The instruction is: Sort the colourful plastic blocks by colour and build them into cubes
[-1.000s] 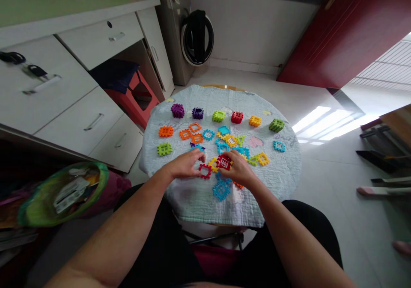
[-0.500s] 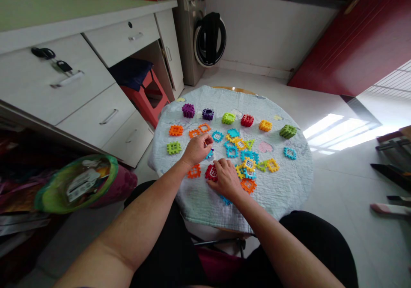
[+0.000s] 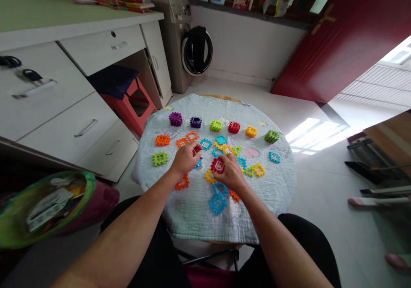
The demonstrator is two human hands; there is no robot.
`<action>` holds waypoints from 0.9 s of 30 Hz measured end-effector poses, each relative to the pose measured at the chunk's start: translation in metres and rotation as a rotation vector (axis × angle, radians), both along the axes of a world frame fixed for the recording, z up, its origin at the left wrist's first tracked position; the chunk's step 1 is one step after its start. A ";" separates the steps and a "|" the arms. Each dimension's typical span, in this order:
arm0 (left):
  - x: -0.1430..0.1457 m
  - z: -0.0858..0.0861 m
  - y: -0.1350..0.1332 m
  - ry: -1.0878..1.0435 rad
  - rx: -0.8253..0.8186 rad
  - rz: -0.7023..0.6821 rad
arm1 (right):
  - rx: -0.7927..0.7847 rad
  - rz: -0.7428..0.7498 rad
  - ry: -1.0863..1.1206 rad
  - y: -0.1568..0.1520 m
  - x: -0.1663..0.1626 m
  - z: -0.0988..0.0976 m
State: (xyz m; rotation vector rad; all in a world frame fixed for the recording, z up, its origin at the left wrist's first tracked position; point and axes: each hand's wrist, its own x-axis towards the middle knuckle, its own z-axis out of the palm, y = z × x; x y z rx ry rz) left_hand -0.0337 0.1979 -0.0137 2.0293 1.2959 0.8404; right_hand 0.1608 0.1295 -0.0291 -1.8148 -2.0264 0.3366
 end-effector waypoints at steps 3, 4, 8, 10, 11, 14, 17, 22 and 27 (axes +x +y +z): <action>0.001 0.000 0.001 -0.003 0.005 -0.003 | 0.036 -0.174 -0.019 0.027 0.059 0.010; 0.001 0.000 0.000 0.001 0.004 -0.006 | 0.046 -0.221 -0.032 0.035 0.078 0.011; 0.003 0.001 0.000 0.024 -0.012 -0.024 | -0.011 -0.283 -0.105 0.055 0.132 -0.004; 0.004 0.001 0.000 0.035 -0.021 -0.026 | -0.077 -0.284 -0.144 0.060 0.144 -0.018; 0.004 0.000 0.001 0.040 -0.024 -0.026 | -0.112 -0.280 -0.158 0.061 0.147 -0.024; 0.005 -0.002 0.002 0.055 -0.033 -0.028 | -0.176 -0.269 -0.173 0.063 0.154 -0.037; 0.006 -0.003 0.003 0.067 -0.040 -0.030 | -0.187 -0.257 -0.170 0.064 0.157 -0.040; 0.007 -0.001 0.001 0.076 -0.036 -0.037 | -0.197 -0.235 -0.181 0.066 0.158 -0.038; 0.007 -0.001 0.001 0.080 -0.042 -0.045 | -0.180 -0.238 -0.207 0.066 0.155 -0.040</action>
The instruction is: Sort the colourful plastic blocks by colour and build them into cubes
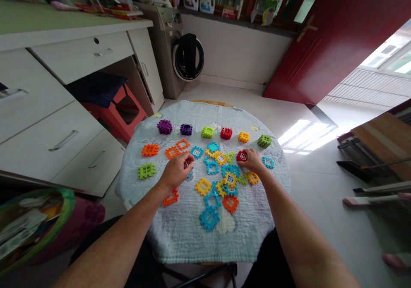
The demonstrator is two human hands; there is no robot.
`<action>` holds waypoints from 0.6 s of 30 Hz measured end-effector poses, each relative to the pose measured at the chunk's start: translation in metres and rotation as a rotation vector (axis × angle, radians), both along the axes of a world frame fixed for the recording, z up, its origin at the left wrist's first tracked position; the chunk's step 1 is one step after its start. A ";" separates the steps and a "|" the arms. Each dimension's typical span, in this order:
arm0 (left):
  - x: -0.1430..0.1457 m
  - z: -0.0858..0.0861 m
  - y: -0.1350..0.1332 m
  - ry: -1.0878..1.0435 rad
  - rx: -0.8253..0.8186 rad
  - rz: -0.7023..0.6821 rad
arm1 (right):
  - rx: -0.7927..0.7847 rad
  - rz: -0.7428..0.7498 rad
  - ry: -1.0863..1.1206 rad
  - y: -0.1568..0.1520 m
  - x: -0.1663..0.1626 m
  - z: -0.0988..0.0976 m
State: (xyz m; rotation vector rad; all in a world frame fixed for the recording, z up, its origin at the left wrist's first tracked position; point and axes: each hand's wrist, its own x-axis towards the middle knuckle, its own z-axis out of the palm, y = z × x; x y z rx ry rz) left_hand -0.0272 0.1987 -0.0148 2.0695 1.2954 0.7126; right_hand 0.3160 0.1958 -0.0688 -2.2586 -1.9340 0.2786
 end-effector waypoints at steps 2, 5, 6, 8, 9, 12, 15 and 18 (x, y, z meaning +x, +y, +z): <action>0.000 0.000 0.000 0.007 -0.004 -0.005 | 0.003 0.002 -0.010 0.000 -0.001 0.000; 0.000 0.001 -0.001 0.015 -0.005 -0.005 | 0.006 0.003 -0.018 0.003 -0.002 0.004; 0.001 0.002 -0.001 0.014 -0.005 -0.006 | 0.012 0.003 -0.017 0.006 -0.003 0.007; 0.001 0.003 -0.001 0.014 -0.003 -0.008 | 0.040 0.010 -0.006 0.018 -0.005 0.017; 0.002 0.003 -0.001 0.016 -0.003 -0.010 | 0.063 0.021 0.002 0.026 -0.007 0.023; 0.002 0.002 -0.001 0.029 -0.007 -0.016 | 0.140 0.066 0.024 0.060 -0.018 0.043; 0.001 0.001 0.001 0.042 -0.008 -0.014 | 0.164 0.082 0.015 0.094 -0.031 0.057; -0.001 0.000 0.002 0.049 -0.012 -0.006 | 0.139 0.093 -0.010 0.119 -0.038 0.060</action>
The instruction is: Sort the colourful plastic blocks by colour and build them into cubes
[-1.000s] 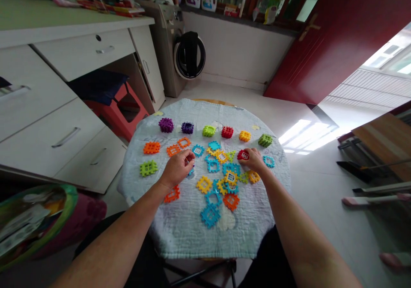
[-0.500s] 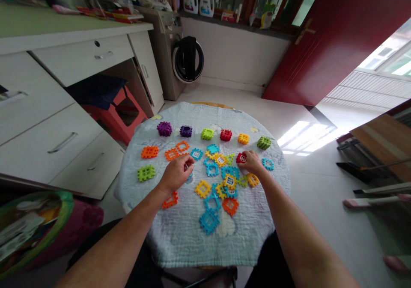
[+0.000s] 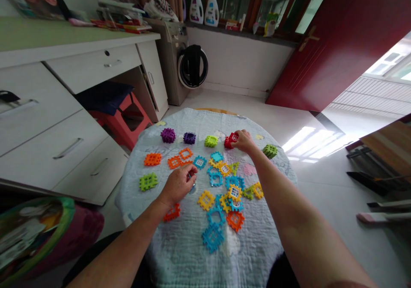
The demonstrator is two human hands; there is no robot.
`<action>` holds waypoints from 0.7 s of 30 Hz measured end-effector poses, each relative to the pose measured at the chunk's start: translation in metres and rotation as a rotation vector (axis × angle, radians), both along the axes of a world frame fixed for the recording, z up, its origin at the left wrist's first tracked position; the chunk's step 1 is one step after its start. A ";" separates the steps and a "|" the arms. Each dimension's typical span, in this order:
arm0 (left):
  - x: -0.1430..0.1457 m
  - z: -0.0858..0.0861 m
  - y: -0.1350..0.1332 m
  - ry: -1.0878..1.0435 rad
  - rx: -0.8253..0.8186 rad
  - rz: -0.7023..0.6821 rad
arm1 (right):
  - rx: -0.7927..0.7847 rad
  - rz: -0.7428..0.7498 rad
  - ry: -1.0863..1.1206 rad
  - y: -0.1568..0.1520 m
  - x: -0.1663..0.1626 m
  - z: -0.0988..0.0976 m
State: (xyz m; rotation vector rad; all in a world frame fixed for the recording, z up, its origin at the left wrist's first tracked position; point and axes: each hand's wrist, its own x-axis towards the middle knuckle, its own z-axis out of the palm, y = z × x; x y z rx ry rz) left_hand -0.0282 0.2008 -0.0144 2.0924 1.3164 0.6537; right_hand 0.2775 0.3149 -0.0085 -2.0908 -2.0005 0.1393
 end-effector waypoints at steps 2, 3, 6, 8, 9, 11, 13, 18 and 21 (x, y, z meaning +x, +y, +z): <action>-0.001 0.001 0.001 -0.001 0.000 0.005 | -0.029 0.018 -0.022 0.010 -0.001 -0.003; -0.001 0.001 0.001 -0.002 -0.001 0.006 | -0.042 0.028 -0.034 0.014 -0.001 -0.005; -0.001 0.002 0.001 -0.009 -0.007 0.001 | -0.075 0.049 -0.069 0.021 0.001 -0.012; -0.001 0.002 0.001 -0.007 -0.013 -0.006 | -0.098 0.063 -0.084 0.023 0.003 -0.016; -0.001 0.002 0.001 -0.005 -0.014 -0.008 | -0.109 0.069 -0.089 0.023 0.003 -0.017; -0.002 0.001 0.000 -0.008 -0.018 -0.007 | -0.124 0.075 -0.096 0.024 0.004 -0.019; -0.003 -0.001 0.000 -0.015 -0.017 -0.003 | -0.129 0.073 -0.099 0.023 0.005 -0.020; -0.004 -0.002 0.000 -0.019 -0.007 -0.002 | -0.147 0.094 -0.072 0.023 0.004 -0.021; -0.003 0.000 -0.001 -0.017 -0.007 0.004 | -0.185 0.104 -0.062 0.024 0.003 -0.020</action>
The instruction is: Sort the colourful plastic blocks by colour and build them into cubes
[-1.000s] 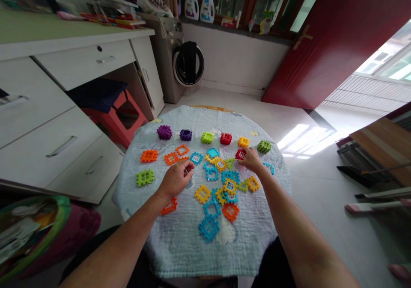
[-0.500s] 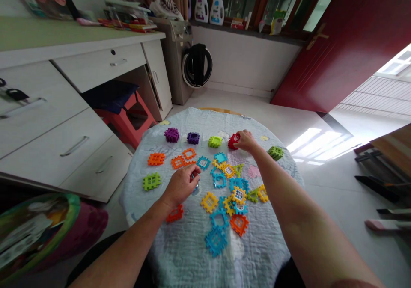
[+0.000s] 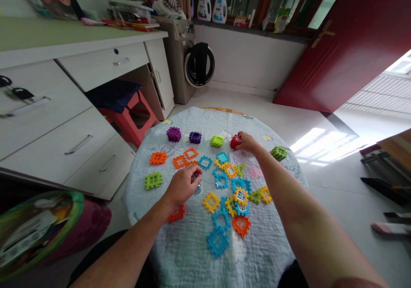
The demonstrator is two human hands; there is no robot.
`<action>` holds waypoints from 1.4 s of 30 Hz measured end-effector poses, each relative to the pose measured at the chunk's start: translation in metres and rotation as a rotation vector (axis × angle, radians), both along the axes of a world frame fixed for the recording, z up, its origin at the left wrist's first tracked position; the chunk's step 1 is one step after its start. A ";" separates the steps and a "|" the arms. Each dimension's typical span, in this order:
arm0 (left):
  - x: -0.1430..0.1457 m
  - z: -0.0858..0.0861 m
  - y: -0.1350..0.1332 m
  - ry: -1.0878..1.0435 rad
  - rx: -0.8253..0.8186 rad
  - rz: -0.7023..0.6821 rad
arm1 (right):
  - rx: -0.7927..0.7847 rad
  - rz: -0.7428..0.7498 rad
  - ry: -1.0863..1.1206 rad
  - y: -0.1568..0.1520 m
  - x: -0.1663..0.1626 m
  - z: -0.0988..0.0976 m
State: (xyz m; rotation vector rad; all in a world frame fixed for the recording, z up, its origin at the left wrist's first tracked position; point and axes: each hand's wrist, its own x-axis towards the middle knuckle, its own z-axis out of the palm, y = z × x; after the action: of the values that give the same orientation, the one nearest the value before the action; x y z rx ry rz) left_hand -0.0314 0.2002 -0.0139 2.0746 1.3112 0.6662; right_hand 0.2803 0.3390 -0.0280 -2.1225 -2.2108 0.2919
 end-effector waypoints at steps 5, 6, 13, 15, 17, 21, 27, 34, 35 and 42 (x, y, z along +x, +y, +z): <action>0.000 0.002 0.000 0.001 -0.001 0.005 | -0.023 0.019 -0.020 0.004 -0.001 0.003; 0.000 0.002 0.000 0.002 0.000 0.005 | -0.025 0.018 -0.017 0.004 -0.001 0.004; -0.001 0.000 0.002 0.007 0.011 0.001 | 0.081 -0.009 0.142 -0.013 0.007 0.019; -0.001 0.000 0.002 0.001 0.010 0.000 | 0.165 -0.039 0.218 -0.029 0.017 0.029; 0.000 0.000 0.003 -0.007 0.008 -0.001 | 0.242 -0.086 0.283 -0.051 0.028 0.040; 0.000 -0.002 0.003 -0.002 0.018 -0.015 | 0.298 -0.123 0.311 -0.116 0.040 0.066; 0.002 -0.008 0.005 0.042 0.048 -0.029 | -0.005 0.040 0.319 -0.218 0.009 0.094; 0.003 -0.011 0.007 0.102 0.067 -0.088 | -0.308 0.026 0.118 -0.262 -0.042 0.058; 0.002 -0.011 0.008 0.110 0.070 -0.087 | -0.297 0.007 0.108 -0.261 -0.043 0.050; 0.001 -0.008 0.009 0.126 0.062 -0.086 | -0.085 -0.078 0.205 -0.240 -0.036 0.016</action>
State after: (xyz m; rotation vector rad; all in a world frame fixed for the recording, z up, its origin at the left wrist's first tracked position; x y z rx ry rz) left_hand -0.0307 0.2090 -0.0224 2.2411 1.2756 0.5535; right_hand 0.2439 0.0987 -0.0116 -2.1065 -2.0312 0.5801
